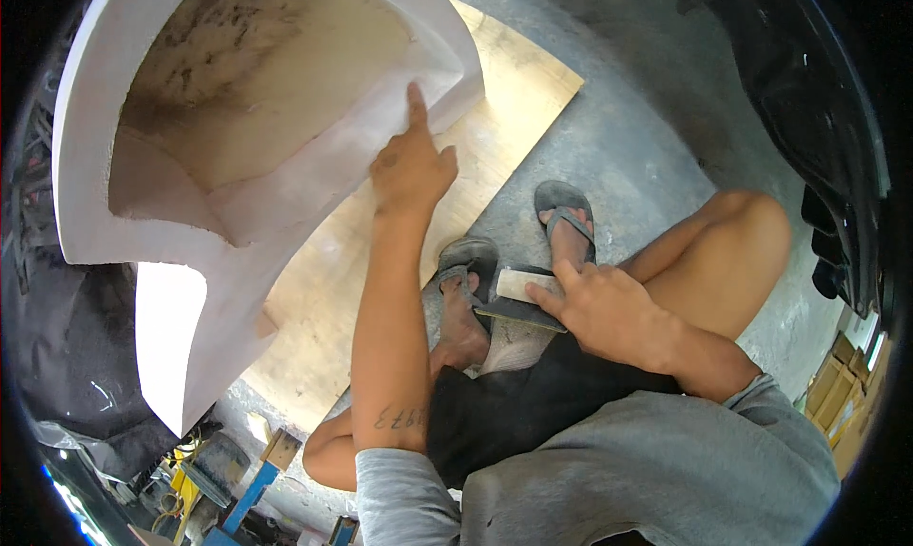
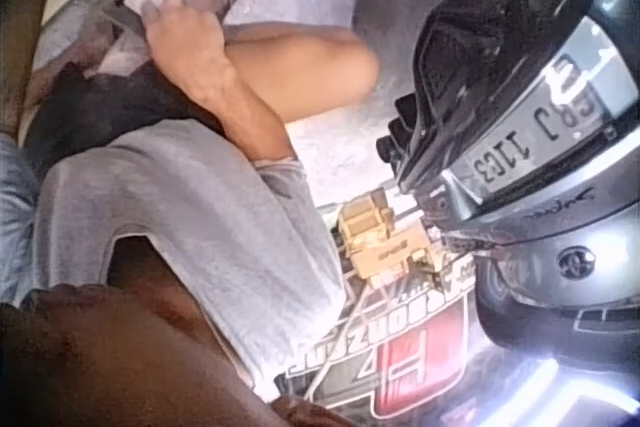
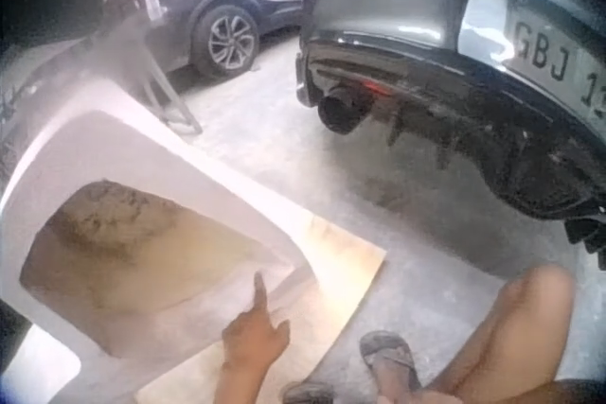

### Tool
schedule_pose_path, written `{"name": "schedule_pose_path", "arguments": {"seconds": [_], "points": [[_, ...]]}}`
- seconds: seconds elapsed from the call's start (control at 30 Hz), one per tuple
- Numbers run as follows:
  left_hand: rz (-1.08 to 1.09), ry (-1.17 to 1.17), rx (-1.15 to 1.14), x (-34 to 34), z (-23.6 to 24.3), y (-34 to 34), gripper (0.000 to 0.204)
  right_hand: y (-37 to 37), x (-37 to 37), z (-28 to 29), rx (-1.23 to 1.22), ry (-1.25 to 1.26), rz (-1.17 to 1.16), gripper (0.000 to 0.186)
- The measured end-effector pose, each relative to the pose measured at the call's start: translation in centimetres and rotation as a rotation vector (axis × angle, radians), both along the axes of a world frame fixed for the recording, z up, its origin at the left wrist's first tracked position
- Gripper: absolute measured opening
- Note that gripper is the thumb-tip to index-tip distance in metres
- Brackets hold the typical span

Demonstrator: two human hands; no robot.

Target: Sanding the interior surface of a large white automotive body component using a sanding block.

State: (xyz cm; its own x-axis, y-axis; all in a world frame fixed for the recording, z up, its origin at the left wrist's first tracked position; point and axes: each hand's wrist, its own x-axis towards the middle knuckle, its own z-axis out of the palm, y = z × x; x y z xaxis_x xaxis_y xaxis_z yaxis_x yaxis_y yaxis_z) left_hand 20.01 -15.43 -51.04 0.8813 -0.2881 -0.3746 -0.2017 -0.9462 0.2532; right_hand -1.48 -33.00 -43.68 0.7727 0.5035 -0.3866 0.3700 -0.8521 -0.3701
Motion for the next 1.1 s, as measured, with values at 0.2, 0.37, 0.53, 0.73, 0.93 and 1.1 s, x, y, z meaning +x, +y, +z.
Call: {"name": "schedule_pose_path", "arguments": {"seconds": [0.2, 0.37, 0.53, 0.73, 0.93, 1.1], "points": [[0.08, 0.004, 0.032, -2.3, 0.5, 3.3, 0.104, -0.2, 0.1, 1.6, 0.061, -0.038, -0.079, 0.055], [0.062, -0.002, -0.029, -1.7, 0.2, 1.1, 0.105, -0.1, -0.1, 1.3, 0.013, -0.005, -0.033, 0.054], [-0.087, 0.052, 0.07, -0.8, 0.2, -1.9, 0.105, -0.6, 0.3, 1.9, -0.035, 0.113, -0.076, 0.059], [0.245, 0.018, -0.05, -4.9, 2.1, 2.1, 0.093, -1.9, 0.1, 2.8, 0.056, 0.011, -0.196, 0.056], [0.678, 0.201, -0.883, -13.4, 3.7, 7.9, 0.049, -2.8, 1.1, 3.1, 0.489, 0.006, -0.556, 0.045], [0.774, 0.237, -1.271, -14.4, 6.8, 3.7, 0.042, -2.2, 1.9, 3.1, 1.313, 0.854, -0.997, 0.047]]}}
